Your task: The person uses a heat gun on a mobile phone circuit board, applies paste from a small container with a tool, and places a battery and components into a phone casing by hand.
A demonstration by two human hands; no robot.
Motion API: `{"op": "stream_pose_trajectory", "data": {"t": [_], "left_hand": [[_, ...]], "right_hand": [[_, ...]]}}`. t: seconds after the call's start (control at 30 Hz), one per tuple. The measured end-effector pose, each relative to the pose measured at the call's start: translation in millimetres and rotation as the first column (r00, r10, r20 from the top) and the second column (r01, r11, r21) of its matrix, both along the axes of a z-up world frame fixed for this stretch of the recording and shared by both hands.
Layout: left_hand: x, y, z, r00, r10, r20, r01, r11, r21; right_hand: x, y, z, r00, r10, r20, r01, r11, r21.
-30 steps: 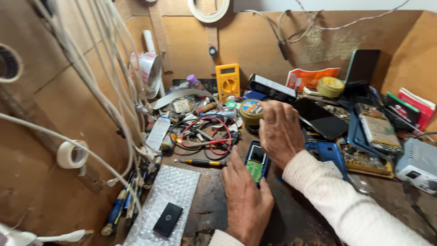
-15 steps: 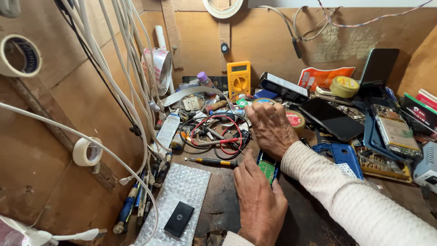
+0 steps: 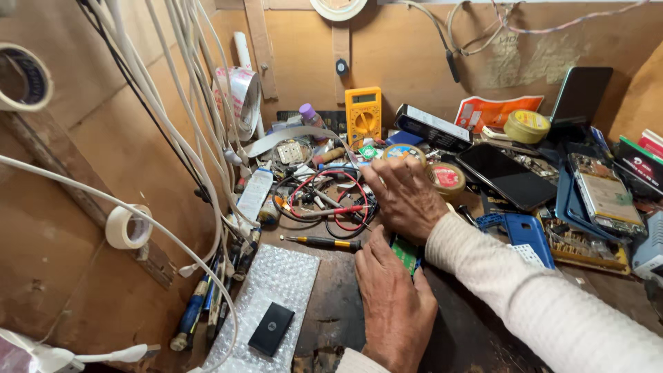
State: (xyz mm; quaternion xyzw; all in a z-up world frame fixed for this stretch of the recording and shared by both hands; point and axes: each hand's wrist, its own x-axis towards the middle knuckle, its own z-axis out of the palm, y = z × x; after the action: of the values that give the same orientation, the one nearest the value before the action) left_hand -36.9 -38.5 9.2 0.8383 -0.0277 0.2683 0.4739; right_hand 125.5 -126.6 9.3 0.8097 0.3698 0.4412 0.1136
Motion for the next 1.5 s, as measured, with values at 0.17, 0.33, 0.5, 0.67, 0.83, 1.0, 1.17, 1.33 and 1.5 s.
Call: {"op": "stream_pose_trajectory", "data": {"t": [0.17, 0.33, 0.5, 0.67, 0.83, 1.0, 1.17, 1.33, 1.5], "left_hand": [[1, 0, 1, 0.999, -0.002, -0.055, 0.004, 0.999, 0.034], [-1, 0, 0, 0.999, -0.008, -0.048, 0.009, 1.000, 0.028], [1, 0, 5, 0.995, -0.007, -0.103, 0.010, 0.999, 0.030], [1, -1, 0, 0.995, 0.018, -0.093, -0.017, 1.000, 0.018], [1, 1, -2, 0.999, 0.030, -0.042, -0.029, 0.999, 0.022], [-5, 7, 6, 0.999, 0.036, 0.034, -0.038, 0.997, 0.065], [-30, 32, 13, 0.995, 0.017, 0.097, -0.029, 0.993, 0.117], [-63, 98, 21, 0.925, 0.271, -0.266, -0.129, 0.883, 0.451], [-78, 115, 37, 0.713, 0.480, -0.510, -0.138, 0.810, 0.570]], "right_hand": [[5, -3, 6, 0.999, -0.052, -0.007, 0.052, 0.997, 0.058], [3, -2, 4, 0.996, -0.064, 0.063, 0.067, 0.996, -0.054], [6, -18, 12, 0.984, -0.113, 0.135, 0.119, 0.992, -0.035], [-18, -29, 31, 0.995, -0.081, 0.061, 0.073, 0.991, 0.113], [-53, -31, 58, 0.998, -0.062, -0.018, 0.064, 0.920, 0.388], [-97, -25, 56, 0.967, 0.016, -0.254, 0.123, 0.844, 0.521], [-125, -29, 46, 0.837, 0.206, -0.508, 0.131, 0.824, 0.551], [-141, -30, 44, 0.734, 0.274, -0.621, 0.187, 0.798, 0.573], [-151, -23, 45, 0.674, 0.374, -0.637, 0.260, 0.687, 0.678]]}}
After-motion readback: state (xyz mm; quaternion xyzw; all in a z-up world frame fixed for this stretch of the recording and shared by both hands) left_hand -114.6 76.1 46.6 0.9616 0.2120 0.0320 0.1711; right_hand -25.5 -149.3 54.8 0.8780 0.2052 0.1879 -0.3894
